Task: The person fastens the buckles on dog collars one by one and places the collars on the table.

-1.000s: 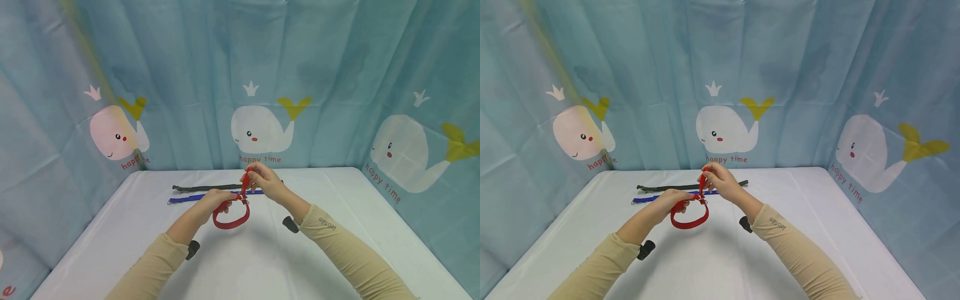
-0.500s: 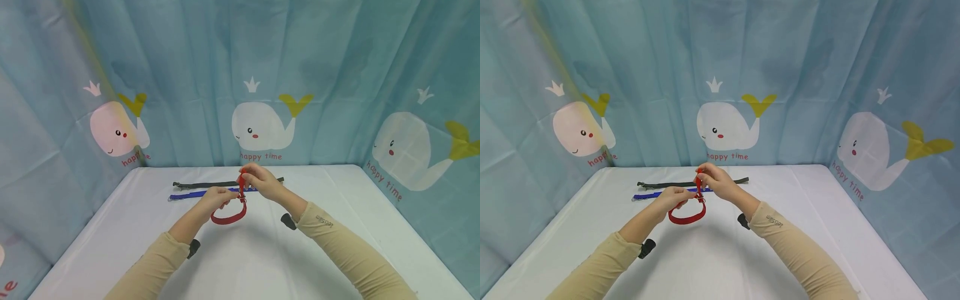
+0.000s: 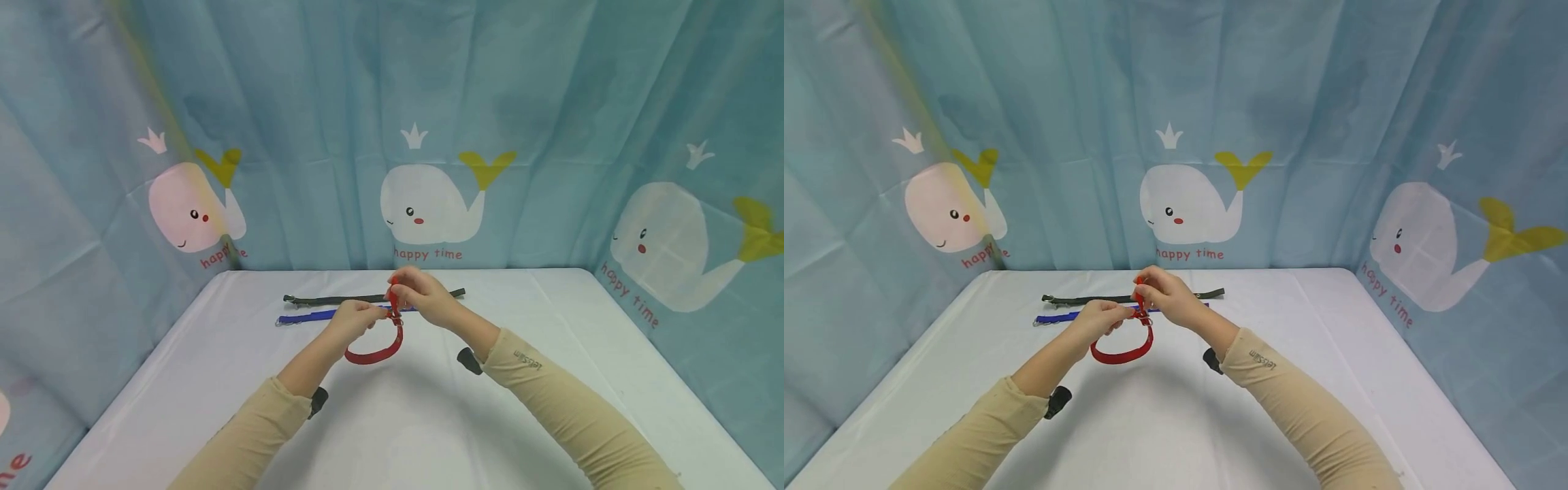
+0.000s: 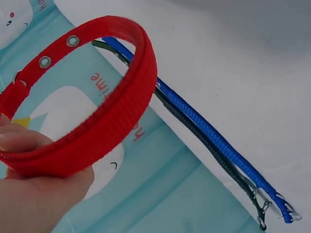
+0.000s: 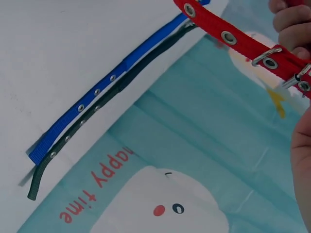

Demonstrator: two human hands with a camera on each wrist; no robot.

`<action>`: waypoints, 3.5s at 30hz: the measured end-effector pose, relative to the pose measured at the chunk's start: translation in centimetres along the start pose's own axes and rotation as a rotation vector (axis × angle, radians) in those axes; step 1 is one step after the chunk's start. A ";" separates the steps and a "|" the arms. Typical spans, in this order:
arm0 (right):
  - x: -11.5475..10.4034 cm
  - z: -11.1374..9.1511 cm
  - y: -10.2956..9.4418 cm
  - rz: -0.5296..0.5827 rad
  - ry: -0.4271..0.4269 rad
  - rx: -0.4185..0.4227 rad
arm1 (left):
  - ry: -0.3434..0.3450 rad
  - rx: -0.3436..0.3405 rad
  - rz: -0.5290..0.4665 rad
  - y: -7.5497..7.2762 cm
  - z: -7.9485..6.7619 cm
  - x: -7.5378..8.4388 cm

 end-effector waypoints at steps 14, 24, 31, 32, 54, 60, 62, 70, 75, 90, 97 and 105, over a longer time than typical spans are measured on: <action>0.9 -0.4 -0.2 -0.112 -0.017 0.074 | 0.125 -0.171 -0.039 -0.4 -0.5 -0.7; 0.5 -1.1 -0.9 -0.041 -0.118 0.173 | 0.214 -0.045 -0.046 -0.5 -0.5 -0.1; -0.7 -1.6 -1.3 -0.059 -0.230 0.148 | 0.200 -0.100 -0.125 -0.8 -0.6 -0.2; -0.8 -1.6 -1.3 -0.086 -0.234 0.148 | 0.198 -0.108 -0.136 -0.8 -0.5 -0.2; -3.7 -2.6 0.3 -0.662 -0.562 0.197 | 0.260 -0.170 -0.192 -0.7 -0.8 0.1; -2.7 -2.5 0.2 -0.562 -0.565 0.238 | 0.302 -0.157 -0.110 -0.5 -1.0 0.5; -2.5 -2.6 0.2 -0.526 -0.547 0.231 | 0.316 -0.145 -0.113 -0.5 -1.0 0.5; -2.2 -2.8 0.6 -0.605 -0.596 0.233 | 0.373 -0.023 -0.016 -0.6 -1.3 0.8; -2.4 -3.2 0.9 -0.684 -0.673 0.246 | 0.369 0.015 -0.005 -0.6 -1.3 0.7; 0.8 -2.4 0.0 -0.276 -0.317 0.165 | 0.337 0.018 -0.081 -1.1 -1.5 0.3; 1.5 -2.4 0.8 -0.203 -0.241 0.120 | 0.292 0.019 -0.178 -0.8 -1.1 0.1; 2.6 -2.1 1.2 -0.194 -0.065 0.114 | 0.273 0.063 -0.282 -0.5 -0.5 0.1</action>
Point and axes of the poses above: each hand's wrist, its own z-axis towards the middle knuckle, its own y-axis out of the palm, x = y × z, the point moved 6 cm from there along z, towards the middle knuckle, and after that the axes turned 8 degrees about y, right-handed, at the moved point
